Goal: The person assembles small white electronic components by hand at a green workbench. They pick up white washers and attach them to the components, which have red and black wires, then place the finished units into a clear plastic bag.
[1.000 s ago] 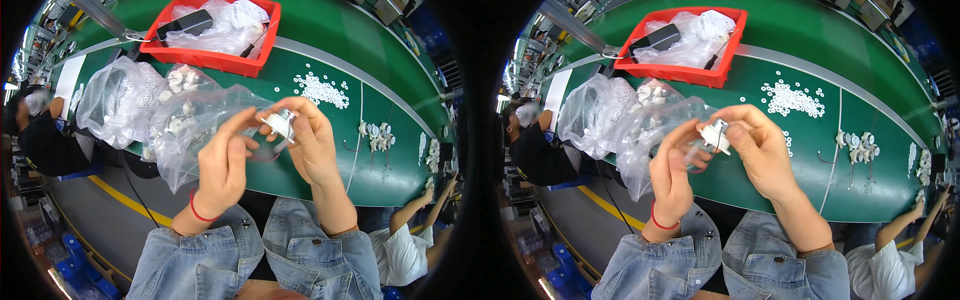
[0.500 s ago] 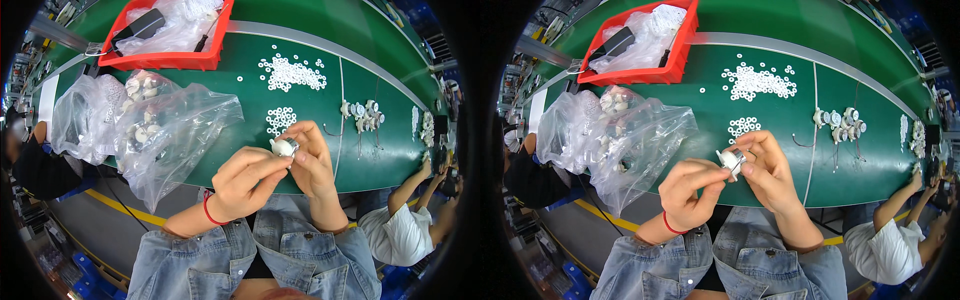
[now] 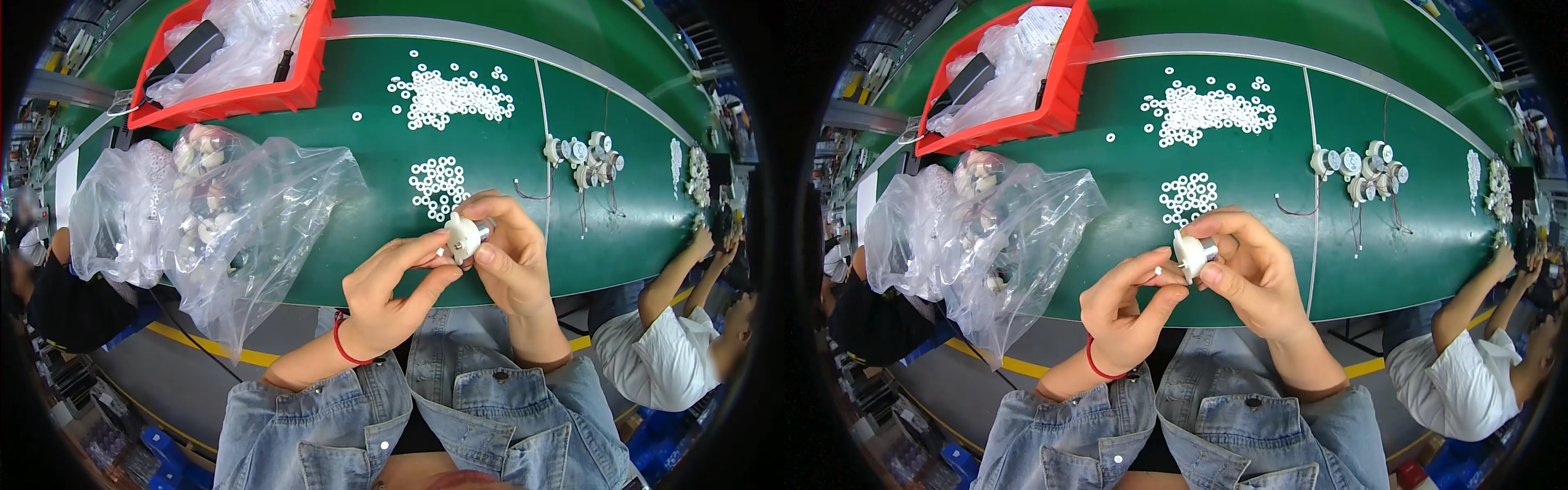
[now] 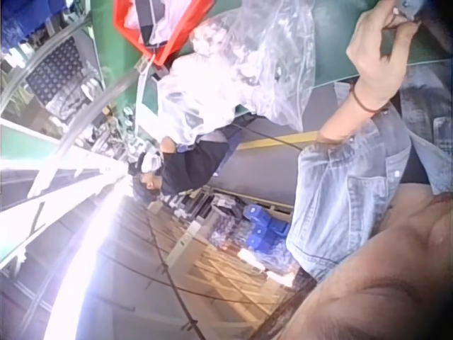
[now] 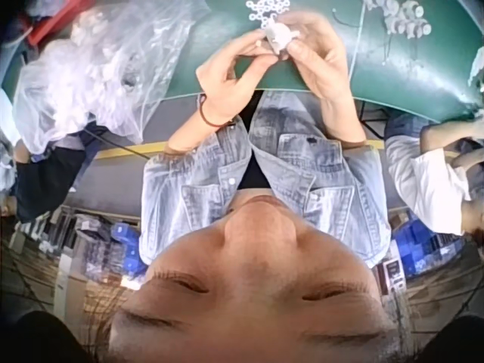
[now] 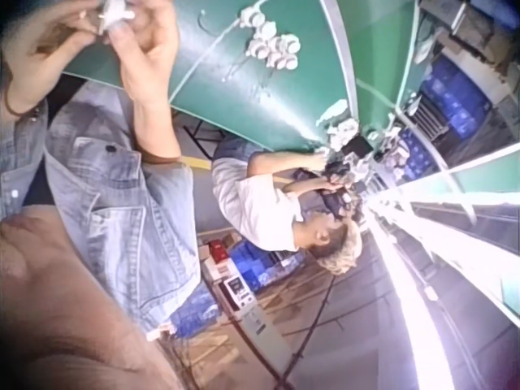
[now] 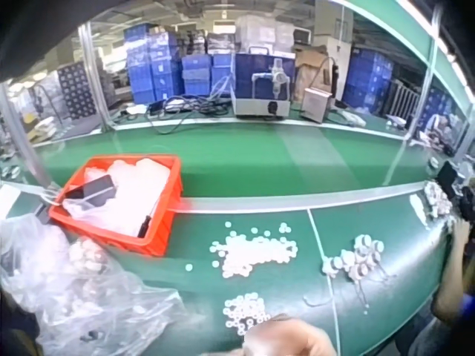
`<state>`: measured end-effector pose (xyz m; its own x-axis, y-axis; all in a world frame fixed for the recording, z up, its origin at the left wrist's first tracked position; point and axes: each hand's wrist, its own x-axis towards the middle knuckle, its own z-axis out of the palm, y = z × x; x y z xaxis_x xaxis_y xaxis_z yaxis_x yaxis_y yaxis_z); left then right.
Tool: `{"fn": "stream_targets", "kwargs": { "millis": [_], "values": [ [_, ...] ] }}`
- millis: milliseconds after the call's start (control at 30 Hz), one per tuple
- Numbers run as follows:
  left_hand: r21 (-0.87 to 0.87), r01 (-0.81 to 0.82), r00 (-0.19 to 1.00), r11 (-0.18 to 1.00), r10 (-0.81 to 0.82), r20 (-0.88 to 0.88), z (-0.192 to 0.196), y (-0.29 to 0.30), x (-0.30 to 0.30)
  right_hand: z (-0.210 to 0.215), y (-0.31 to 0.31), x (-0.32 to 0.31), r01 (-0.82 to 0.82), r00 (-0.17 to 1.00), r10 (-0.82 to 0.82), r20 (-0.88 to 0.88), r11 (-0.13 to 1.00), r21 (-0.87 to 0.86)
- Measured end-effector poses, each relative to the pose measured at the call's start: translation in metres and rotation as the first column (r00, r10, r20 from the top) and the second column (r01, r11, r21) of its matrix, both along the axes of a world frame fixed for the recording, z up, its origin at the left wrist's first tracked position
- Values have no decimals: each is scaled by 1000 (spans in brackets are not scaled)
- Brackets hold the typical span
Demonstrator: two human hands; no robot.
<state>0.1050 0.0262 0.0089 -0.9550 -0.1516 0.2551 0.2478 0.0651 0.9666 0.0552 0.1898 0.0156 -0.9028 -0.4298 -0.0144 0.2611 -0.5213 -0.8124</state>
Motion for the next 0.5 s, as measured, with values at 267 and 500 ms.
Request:
{"fn": "stream_targets", "kwargs": {
  "millis": [267, 500],
  "values": [
    [57, 6, 997, 998, -10, 76, 0, 2, -2, -6, 2, 2, 173, 912, -93, -400, 971, 167],
    [59, -6, 998, 998, 2, 69, 2, 2, -1, -4, 5, 3, 172, 907, -84, -413, 969, 179]
  ]
}}
